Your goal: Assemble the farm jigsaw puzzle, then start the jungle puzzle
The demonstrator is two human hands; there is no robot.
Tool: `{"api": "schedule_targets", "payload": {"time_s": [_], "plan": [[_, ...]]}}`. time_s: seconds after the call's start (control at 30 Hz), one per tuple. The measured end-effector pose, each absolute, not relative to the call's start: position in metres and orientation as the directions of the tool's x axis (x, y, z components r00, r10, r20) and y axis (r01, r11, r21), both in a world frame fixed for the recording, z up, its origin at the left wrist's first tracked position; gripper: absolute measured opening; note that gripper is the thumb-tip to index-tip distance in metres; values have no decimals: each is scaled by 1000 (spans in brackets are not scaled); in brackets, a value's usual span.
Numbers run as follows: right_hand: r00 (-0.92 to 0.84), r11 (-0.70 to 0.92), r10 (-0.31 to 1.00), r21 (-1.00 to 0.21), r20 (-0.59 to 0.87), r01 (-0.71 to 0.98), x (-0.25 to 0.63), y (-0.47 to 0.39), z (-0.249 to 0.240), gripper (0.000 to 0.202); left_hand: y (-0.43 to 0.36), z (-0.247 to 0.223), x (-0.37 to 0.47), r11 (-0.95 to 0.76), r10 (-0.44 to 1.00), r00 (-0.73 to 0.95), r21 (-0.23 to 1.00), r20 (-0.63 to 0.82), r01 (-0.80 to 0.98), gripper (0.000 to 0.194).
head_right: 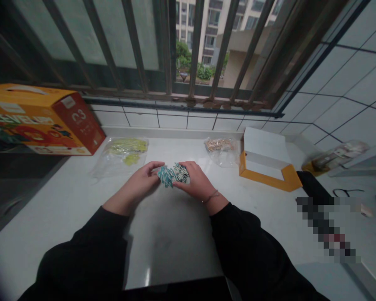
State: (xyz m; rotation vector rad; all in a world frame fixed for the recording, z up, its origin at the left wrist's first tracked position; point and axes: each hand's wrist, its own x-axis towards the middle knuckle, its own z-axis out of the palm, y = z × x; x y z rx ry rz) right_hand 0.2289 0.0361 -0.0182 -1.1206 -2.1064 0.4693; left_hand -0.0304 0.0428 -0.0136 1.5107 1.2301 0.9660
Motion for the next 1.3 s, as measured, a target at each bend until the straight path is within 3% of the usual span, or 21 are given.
{"api": "schedule_targets", "payload": {"time_s": [0.2,0.33,0.4,0.57,0.7,0.77,0.87,0.93,1.0,1.13,1.3], "plan": [[-371,542,840,-602,395,586,227,32,-17,75,42,-16,-24,-74,978,206,975,30,208,53],[-380,512,859,-615,344,600,225,31,-20,115,42,-15,-21,-96,984,169,961,53,260,56],[-369,498,867,-620,336,606,223,31,-21,122,41,-15,-17,-109,983,173,956,63,273,58],[-267,459,887,-661,376,593,220,30,-18,94,39,-13,-11,-140,976,202,953,86,268,48],[-149,310,950,-789,274,531,221,28,-11,93,38,-10,-11,-153,972,214,954,97,259,47],[-114,216,976,-872,185,439,221,28,-10,92,36,-8,-12,-177,966,229,947,115,267,57],[-153,99,986,-972,67,214,220,29,-14,83,34,-6,-13,-289,935,291,910,202,298,88],[-236,29,972,-995,5,96,219,30,-16,75,31,-5,-11,-390,893,361,864,270,318,109],[-312,-5,950,-998,-25,68,217,30,-18,66,29,-3,-8,-433,863,418,842,283,323,116],[-344,98,939,-968,13,230,215,29,-13,52,24,0,0,-335,892,415,878,180,341,92],[-292,341,931,-809,219,479,215,31,-13,47,25,2,3,-331,907,382,862,178,383,63]]}}
